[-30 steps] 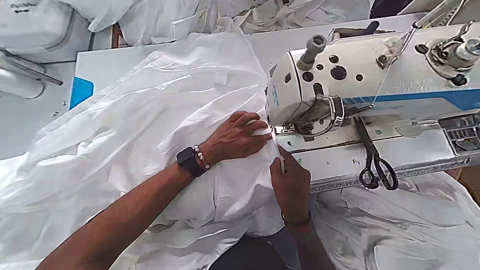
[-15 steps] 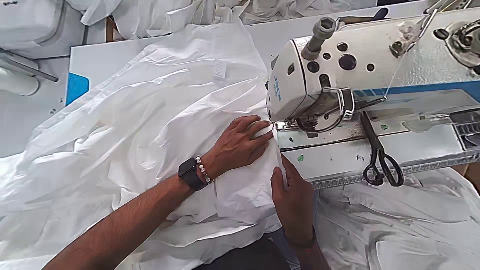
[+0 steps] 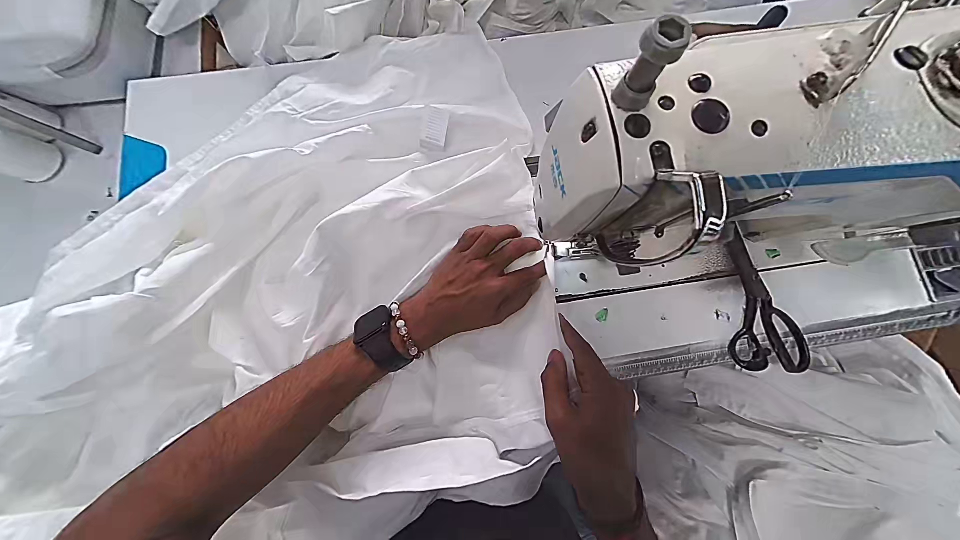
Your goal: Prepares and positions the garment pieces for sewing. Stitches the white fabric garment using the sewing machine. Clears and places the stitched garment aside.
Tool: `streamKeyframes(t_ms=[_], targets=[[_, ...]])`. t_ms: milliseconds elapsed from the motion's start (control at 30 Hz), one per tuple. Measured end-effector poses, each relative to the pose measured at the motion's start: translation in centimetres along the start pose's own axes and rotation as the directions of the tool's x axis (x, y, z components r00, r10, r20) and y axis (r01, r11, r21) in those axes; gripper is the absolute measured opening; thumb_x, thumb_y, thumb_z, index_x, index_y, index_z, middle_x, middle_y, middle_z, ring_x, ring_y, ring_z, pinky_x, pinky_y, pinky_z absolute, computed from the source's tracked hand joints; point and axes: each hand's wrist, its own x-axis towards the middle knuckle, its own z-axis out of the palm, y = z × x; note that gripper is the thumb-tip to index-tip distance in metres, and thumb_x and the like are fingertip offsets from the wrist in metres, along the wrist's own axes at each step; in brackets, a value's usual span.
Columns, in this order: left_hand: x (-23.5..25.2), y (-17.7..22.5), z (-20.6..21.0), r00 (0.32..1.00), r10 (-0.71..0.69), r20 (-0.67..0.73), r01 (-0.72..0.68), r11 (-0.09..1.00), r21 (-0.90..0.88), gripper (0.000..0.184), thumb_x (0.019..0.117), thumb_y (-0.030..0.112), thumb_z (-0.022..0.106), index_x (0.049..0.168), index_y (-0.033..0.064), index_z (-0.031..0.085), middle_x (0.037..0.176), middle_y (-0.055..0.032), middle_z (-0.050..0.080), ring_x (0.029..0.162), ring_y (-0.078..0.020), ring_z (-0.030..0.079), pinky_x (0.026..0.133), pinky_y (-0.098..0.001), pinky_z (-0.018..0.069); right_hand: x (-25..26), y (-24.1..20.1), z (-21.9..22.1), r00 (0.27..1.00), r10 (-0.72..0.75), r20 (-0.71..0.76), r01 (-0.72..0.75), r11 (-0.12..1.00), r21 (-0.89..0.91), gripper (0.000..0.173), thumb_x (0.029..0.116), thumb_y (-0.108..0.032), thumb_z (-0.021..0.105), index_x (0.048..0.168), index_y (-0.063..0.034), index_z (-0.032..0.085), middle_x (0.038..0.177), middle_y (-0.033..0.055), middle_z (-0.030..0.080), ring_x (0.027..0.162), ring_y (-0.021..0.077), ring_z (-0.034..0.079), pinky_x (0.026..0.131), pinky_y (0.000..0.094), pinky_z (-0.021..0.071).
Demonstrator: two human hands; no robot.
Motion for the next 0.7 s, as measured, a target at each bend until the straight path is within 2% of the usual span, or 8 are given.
streamKeyframes(t_ms=[333, 400, 467, 533, 600, 633, 667, 700], targets=[[2.0, -4.4, -0.6, 0.97, 0.243, -0.02, -0.243, 0.97, -0.019, 0.028, 0.1021, 0.044, 0.057, 0.119, 0.0361, 0.078, 0.123, 0.0025, 0.07, 0.123, -0.0228, 0.055, 0.108, -0.0427, 0.0358, 1.8, -1.1, -1.6, 0.995, -0.095, 0.015, 0.096, 0.981, -0.17, 0.037, 0.0938, -0.018, 0.056, 0.124, -0.0046, 0.075, 0.056, -0.0043, 0.059, 0.04, 0.0058, 0.046, 0.037, 0.0268, 0.0365], [2.6, -5.1, -0.9, 0.948, 0.318, -0.021, -0.319, 0.948, -0.017, 0.027, 0.1022, 0.045, 0.057, 0.116, 0.0355, 0.079, 0.117, 0.0031, 0.072, 0.121, -0.0223, 0.056, 0.107, -0.0423, 0.0371, 3.3, -1.5, -2.0, 0.989, -0.142, 0.049, 0.149, 0.964, -0.221, 0.036, 0.093, -0.016, 0.055, 0.121, -0.0049, 0.076, 0.057, -0.0023, 0.061, 0.041, 0.0097, 0.05, 0.038, 0.0297, 0.0393], [2.8, -4.9, -1.1, 0.933, 0.36, -0.02, -0.36, 0.933, -0.018, 0.027, 0.1029, 0.04, 0.056, 0.112, 0.031, 0.08, 0.113, 0.0019, 0.073, 0.118, -0.0224, 0.059, 0.107, -0.0422, 0.0396, 5.0, -1.8, -2.0, 0.984, -0.157, 0.087, 0.175, 0.95, -0.26, 0.036, 0.0938, -0.018, 0.053, 0.12, -0.0072, 0.076, 0.057, -0.0009, 0.061, 0.044, 0.0141, 0.054, 0.04, 0.0335, 0.0408], [2.4, -2.8, -1.2, 0.965, 0.263, 0.002, -0.263, 0.964, -0.025, 0.026, 0.1025, 0.028, 0.056, 0.11, 0.0236, 0.08, 0.111, -0.0018, 0.073, 0.114, -0.0225, 0.063, 0.103, -0.041, 0.0454, 7.5, -1.1, -0.8, 0.985, -0.153, 0.081, 0.17, 0.947, -0.272, 0.037, 0.0952, -0.026, 0.053, 0.121, -0.011, 0.076, 0.059, -0.0002, 0.061, 0.047, 0.0171, 0.055, 0.043, 0.038, 0.0429], [0.7, 0.8, -0.8, 0.996, -0.04, 0.079, 0.048, 0.993, -0.104, 0.03, 0.1022, 0.023, 0.051, 0.119, 0.0164, 0.074, 0.128, -0.0063, 0.068, 0.129, -0.0246, 0.057, 0.11, -0.0417, 0.0455, 9.3, 0.3, 1.0, 0.99, -0.089, 0.107, 0.12, 0.939, -0.323, 0.039, 0.0968, -0.034, 0.056, 0.123, -0.0105, 0.073, 0.066, 0.0055, 0.065, 0.057, 0.0248, 0.063, 0.05, 0.0459, 0.0486], [0.1, 2.1, -0.5, 0.98, -0.174, 0.098, 0.188, 0.971, -0.15, 0.033, 0.1011, 0.023, 0.048, 0.124, 0.0152, 0.07, 0.137, -0.0052, 0.063, 0.138, -0.0236, 0.051, 0.115, -0.0424, 0.0423, 9.8, 1.0, 1.5, 0.991, -0.08, 0.103, 0.111, 0.933, -0.343, 0.039, 0.0969, -0.035, 0.059, 0.123, -0.0107, 0.073, 0.072, 0.0093, 0.069, 0.062, 0.0289, 0.067, 0.054, 0.0496, 0.0514], [-0.4, 2.5, -0.2, 0.966, -0.238, 0.099, 0.252, 0.952, -0.176, 0.035, 0.1028, 0.027, 0.046, 0.128, 0.0145, 0.067, 0.145, -0.0029, 0.059, 0.145, -0.0221, 0.044, 0.12, -0.0439, 0.0363, 9.9, 1.6, 1.8, 0.992, -0.103, 0.078, 0.124, 0.928, -0.351, 0.039, 0.0959, -0.037, 0.06, 0.122, -0.0125, 0.074, 0.071, 0.0084, 0.069, 0.06, 0.0284, 0.066, 0.053, 0.0489, 0.0507], [-0.9, 2.3, 0.0, 0.966, -0.237, 0.101, 0.251, 0.954, -0.164, 0.038, 0.1051, 0.034, 0.045, 0.132, 0.0154, 0.065, 0.151, -0.0011, 0.055, 0.149, -0.0218, 0.039, 0.125, -0.0467, 0.0294, 9.5, 2.1, 1.6, 0.99, -0.125, 0.069, 0.142, 0.924, -0.355, 0.04, 0.0947, -0.039, 0.06, 0.122, -0.0135, 0.074, 0.069, 0.0072, 0.07, 0.057, 0.0273, 0.066, 0.05, 0.0481, 0.0507]])
